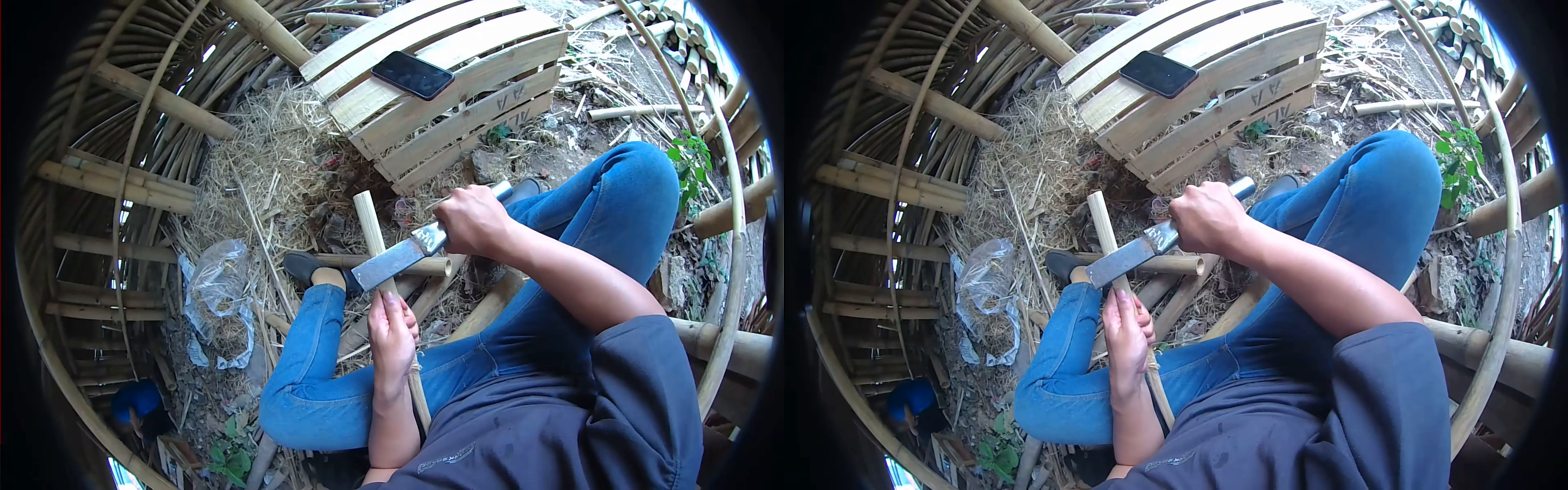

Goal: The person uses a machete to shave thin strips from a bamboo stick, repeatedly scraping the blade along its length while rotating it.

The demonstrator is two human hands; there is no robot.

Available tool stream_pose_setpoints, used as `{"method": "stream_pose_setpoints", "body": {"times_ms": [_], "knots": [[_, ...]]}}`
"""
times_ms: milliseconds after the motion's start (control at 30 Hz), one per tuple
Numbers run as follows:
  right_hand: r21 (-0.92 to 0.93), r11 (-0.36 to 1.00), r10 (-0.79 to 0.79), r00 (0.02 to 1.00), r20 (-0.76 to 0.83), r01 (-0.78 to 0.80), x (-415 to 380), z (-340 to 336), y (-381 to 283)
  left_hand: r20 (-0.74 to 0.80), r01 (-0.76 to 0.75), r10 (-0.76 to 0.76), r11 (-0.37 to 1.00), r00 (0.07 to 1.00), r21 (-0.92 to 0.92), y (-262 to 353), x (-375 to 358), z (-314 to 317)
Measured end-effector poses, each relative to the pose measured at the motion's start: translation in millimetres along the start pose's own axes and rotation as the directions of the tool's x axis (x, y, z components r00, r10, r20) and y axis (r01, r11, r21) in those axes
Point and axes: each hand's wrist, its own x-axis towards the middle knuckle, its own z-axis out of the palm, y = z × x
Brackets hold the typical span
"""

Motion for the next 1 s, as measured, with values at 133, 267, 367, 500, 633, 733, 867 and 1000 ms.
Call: {"method": "stream_pose_setpoints", "body": {"times_ms": [133,267,367,500,633,733,867,1000], "knots": [[-0.001,1.0,-0.025,0.998,-0.052,0.025,-0.6,0.6,1.8,0.018,-0.017,0.017,1.0,1.0,-0.005,2.7,-2.1,0.9],[-0.026,0.999,-0.043,0.996,-0.076,0.041,1.6,-1.8,1.7,0.017,-0.003,0.003,1.0,1.0,-0.003,6.3,-4.4,1.7],[-0.068,0.997,-0.053,0.997,-0.062,0.048,3.4,-10.6,1.2,0.047,-0.008,0.01,1.0,0.999,-0.026,4.7,-4.6,1.7],[-0.052,0.983,0.165,0.97,-0.181,-0.176,19.1,-36.5,16.0,0.159,0.023,-0.013,0.998,0.987,-0.063,-6.0,-13.6,10.1],[-0.03,0.974,0.219,0.969,-0.117,-0.224,15.2,-37.0,23.0,0.144,0.029,-0.013,0.994,0.99,-0.107,-5.9,-3.7,3.9],[0.101,0.97,0.229,0.971,-0.067,-0.222,7.1,-23.6,12.8,0.106,0.045,-0.03,0.988,0.994,-0.147,1.9,-1.5,0.5],[0.09,0.991,0.097,0.994,0.045,-0.1,-2.0,-25.6,-3.5,0.087,0.059,-0.046,0.985,0.995,-0.164,4.4,2.6,-7.1],[0.088,0.996,-0.031,0.99,0.138,0.019,-7.8,-13.4,-18.1,0.037,0.067,-0.062,0.981,0.997,-0.18,4.4,4.5,-12.6]]}}
